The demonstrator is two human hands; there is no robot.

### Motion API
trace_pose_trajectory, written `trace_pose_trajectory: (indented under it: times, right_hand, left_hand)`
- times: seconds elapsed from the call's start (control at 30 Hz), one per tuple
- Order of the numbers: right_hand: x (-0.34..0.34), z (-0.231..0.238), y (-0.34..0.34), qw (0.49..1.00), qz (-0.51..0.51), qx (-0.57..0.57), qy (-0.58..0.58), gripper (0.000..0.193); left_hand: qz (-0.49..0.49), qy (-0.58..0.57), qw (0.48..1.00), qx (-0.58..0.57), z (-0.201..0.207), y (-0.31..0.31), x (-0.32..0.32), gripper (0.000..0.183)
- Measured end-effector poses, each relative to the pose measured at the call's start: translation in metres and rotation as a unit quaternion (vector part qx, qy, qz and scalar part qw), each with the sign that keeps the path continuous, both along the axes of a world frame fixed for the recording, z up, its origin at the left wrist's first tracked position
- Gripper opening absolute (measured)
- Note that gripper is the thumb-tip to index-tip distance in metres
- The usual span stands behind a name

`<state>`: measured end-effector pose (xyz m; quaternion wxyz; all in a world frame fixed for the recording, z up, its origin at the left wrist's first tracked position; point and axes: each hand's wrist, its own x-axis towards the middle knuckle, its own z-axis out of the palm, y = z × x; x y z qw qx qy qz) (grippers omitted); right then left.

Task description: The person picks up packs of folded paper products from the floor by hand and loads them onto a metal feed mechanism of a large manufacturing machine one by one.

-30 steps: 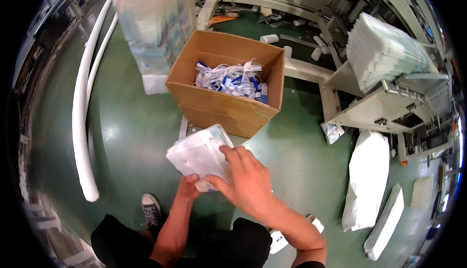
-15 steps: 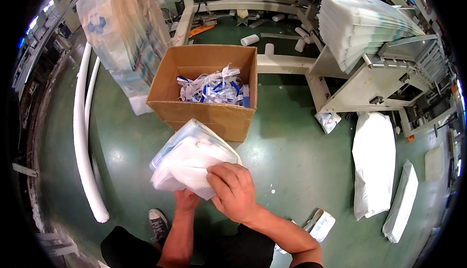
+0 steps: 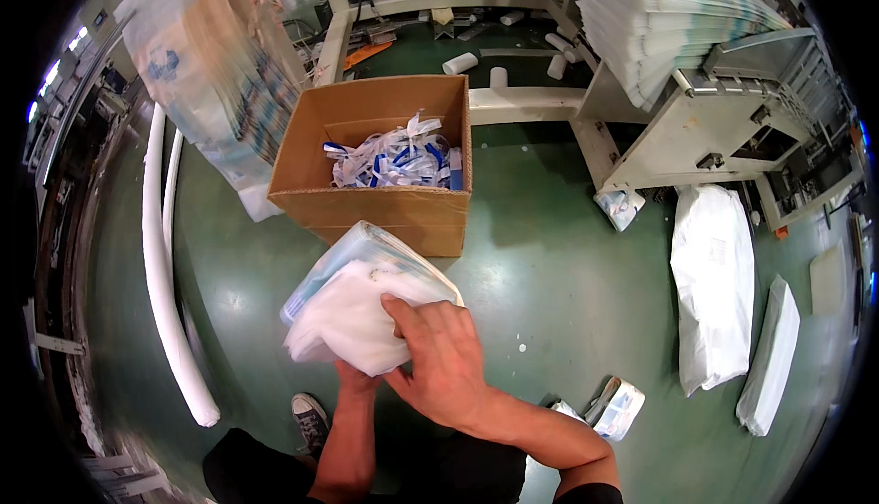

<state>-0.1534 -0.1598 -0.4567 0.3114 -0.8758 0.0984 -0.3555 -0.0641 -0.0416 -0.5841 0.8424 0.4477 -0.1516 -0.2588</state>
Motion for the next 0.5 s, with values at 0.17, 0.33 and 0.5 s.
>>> trace_pose_trajectory:
  times: [0.17,0.33,0.5]
  right_hand:
    - [0.0,0.006,0.002,1.0,-0.001,0.013,0.005,0.084]
    - [-0.002,0.012,0.002,0.997,0.006,0.06,0.041,0.08]
    - [-0.002,0.018,0.002,0.991,-0.008,0.118,0.056,0.074]
  left_hand:
    - [-0.009,-0.015,1.0,0.014,-0.006,0.01,0.003,0.074]
    - [-0.019,-0.041,0.999,0.017,-0.012,0.015,0.008,0.077]
    - [-0.025,-0.059,0.998,0.02,-0.014,0.021,0.011,0.081]
